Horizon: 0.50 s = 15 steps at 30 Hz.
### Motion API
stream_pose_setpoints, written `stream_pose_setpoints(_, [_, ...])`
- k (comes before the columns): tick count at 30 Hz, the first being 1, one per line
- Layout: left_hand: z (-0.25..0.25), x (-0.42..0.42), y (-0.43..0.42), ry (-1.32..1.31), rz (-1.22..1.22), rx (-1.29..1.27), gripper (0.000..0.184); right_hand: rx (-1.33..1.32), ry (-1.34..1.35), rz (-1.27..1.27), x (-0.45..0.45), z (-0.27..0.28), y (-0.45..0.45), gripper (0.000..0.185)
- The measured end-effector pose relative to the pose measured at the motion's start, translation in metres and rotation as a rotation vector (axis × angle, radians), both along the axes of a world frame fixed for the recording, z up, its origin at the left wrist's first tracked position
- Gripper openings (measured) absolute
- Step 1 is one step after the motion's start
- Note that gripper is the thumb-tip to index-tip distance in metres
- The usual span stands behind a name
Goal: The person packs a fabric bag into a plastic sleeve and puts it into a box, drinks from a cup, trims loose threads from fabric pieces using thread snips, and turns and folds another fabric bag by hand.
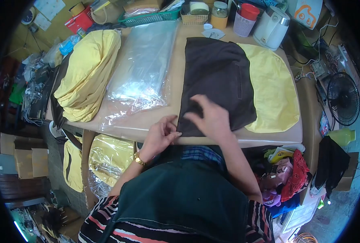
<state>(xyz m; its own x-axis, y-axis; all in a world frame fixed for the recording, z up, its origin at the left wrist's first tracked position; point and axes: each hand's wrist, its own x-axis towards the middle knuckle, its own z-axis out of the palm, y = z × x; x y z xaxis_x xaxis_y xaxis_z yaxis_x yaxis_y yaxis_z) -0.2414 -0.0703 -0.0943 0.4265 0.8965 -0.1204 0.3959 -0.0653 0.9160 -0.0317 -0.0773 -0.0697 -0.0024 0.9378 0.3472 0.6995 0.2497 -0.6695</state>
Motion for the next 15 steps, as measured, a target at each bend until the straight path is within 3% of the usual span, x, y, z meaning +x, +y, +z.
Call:
stream_pose_setpoints(2, [0.004, -0.004, 0.008, 0.037, -0.060, -0.081, 0.029, -0.007, -0.069, 0.185, -0.009, -0.028, 0.002, 0.035])
stream_pose_setpoints(6, [0.012, -0.032, 0.013, 0.079, -0.176, -0.132, 0.016, -0.036, -0.207, 0.133, -0.003, -0.048, 0.014, 0.022])
stream_pose_setpoints(8, [0.007, -0.050, 0.014, 0.100, -0.209, -0.096, 0.016, 0.022, 0.107, -0.058, -0.001, -0.052, 0.022, 0.013])
stream_pose_setpoints(10, [0.021, -0.055, 0.012, 0.084, -0.257, -0.363, 0.014, 0.022, 0.139, -0.083, -0.001, -0.047, 0.022, 0.013])
stream_pose_setpoints(12, [0.006, -0.043, 0.005, -0.074, -0.302, -0.380, 0.017, 0.012, 0.235, -0.106, -0.001, -0.049, 0.022, 0.015])
stream_pose_setpoints(14, [0.007, -0.008, -0.008, -0.458, 0.044, -0.488, 0.042, 0.034, 0.250, -0.110, -0.004, -0.047, 0.021, 0.016])
stream_pose_setpoints(15, [-0.001, 0.004, -0.009, -0.577, 0.088, -0.539, 0.054, 0.056, 0.265, -0.118, -0.005, -0.045, 0.020, 0.016])
